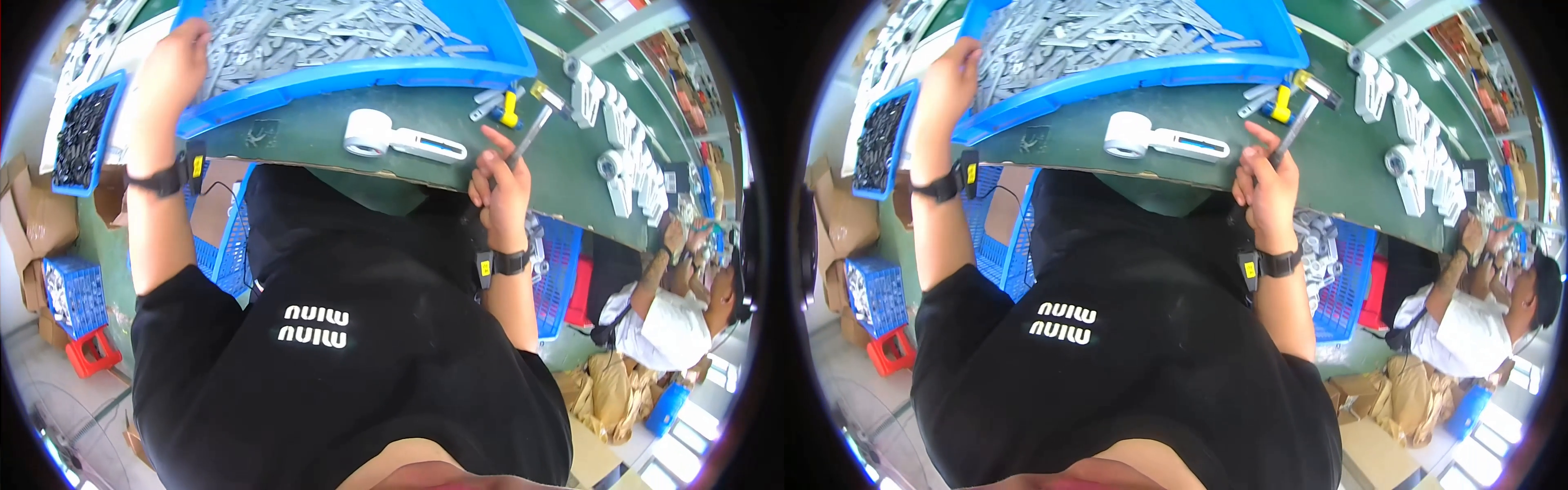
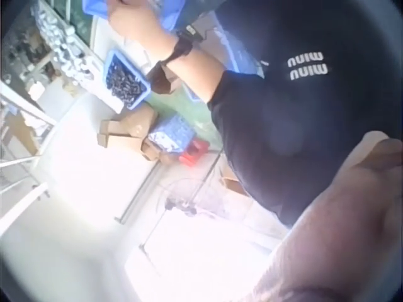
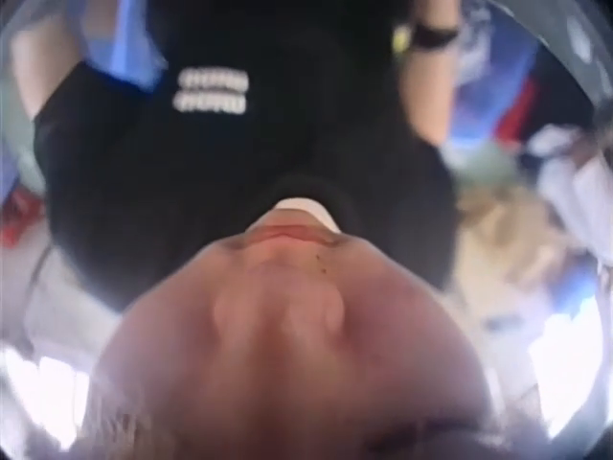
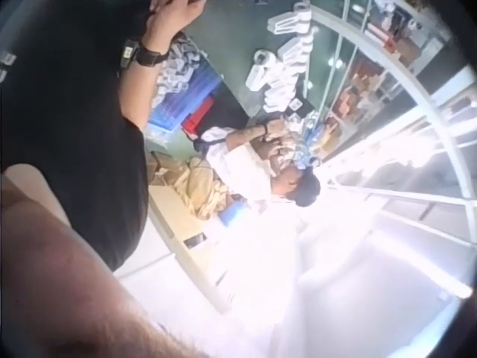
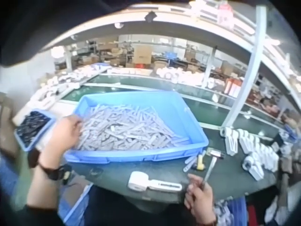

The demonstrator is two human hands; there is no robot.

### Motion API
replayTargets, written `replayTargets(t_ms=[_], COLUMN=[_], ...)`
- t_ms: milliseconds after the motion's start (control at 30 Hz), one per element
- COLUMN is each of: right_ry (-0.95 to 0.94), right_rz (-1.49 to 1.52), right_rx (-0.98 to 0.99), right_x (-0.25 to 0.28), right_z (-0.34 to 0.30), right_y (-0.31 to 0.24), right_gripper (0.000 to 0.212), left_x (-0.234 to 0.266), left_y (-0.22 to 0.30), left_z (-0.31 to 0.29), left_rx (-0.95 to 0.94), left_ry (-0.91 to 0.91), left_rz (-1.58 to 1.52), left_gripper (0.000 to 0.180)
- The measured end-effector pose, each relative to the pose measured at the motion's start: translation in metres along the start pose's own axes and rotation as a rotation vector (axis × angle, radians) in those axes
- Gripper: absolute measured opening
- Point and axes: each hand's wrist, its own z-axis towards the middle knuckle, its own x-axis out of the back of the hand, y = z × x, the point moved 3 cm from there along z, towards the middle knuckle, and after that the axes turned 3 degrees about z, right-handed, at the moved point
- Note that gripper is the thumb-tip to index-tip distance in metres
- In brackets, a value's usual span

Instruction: Assembling small metal parts into a plastic component using a small hammer at a factory workbench.

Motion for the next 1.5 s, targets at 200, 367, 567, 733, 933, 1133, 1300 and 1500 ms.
replayTargets(t_ms=[200,367,567,733,933,1133,1300,1500], right_ry=[-0.004,-0.128,-0.014,0.004,0.101,0.104,0.095,0.130], right_rz=[-0.044,0.022,-0.118,-0.062,-0.155,-0.254,-0.325,-0.430], right_rx=[-0.001,0.076,0.109,0.118,0.059,0.058,0.064,0.118], right_x=[-0.007,-0.026,-0.026,-0.021,-0.023,-0.028,-0.027,-0.026], right_z=[-0.008,-0.017,-0.019,-0.012,-0.002,-0.002,-0.001,0.000], right_y=[0.001,0.004,-0.003,-0.003,0.008,0.010,0.006,0.006], right_gripper=[0.051,0.058,0.019,0.011,0.008,0.008,0.009,0.011], left_x=[0.013,0.000,-0.011,-0.014,-0.040,-0.056,-0.062,-0.062], left_y=[0.155,0.225,0.241,0.249,0.243,0.238,0.237,0.241], left_z=[-0.057,-0.079,-0.071,-0.067,-0.069,-0.074,-0.078,-0.081], left_rx=[0.104,-0.164,-0.360,-0.434,-0.325,-0.300,-0.290,-0.307], left_ry=[-0.181,-0.278,-0.239,-0.055,-0.195,-0.141,-0.087,-0.011], left_rz=[-0.875,-0.698,-0.747,-0.664,-0.695,-0.787,-0.822,-0.791], left_gripper=[0.011,0.007,0.007,0.019,0.037,0.035,0.025,0.022])
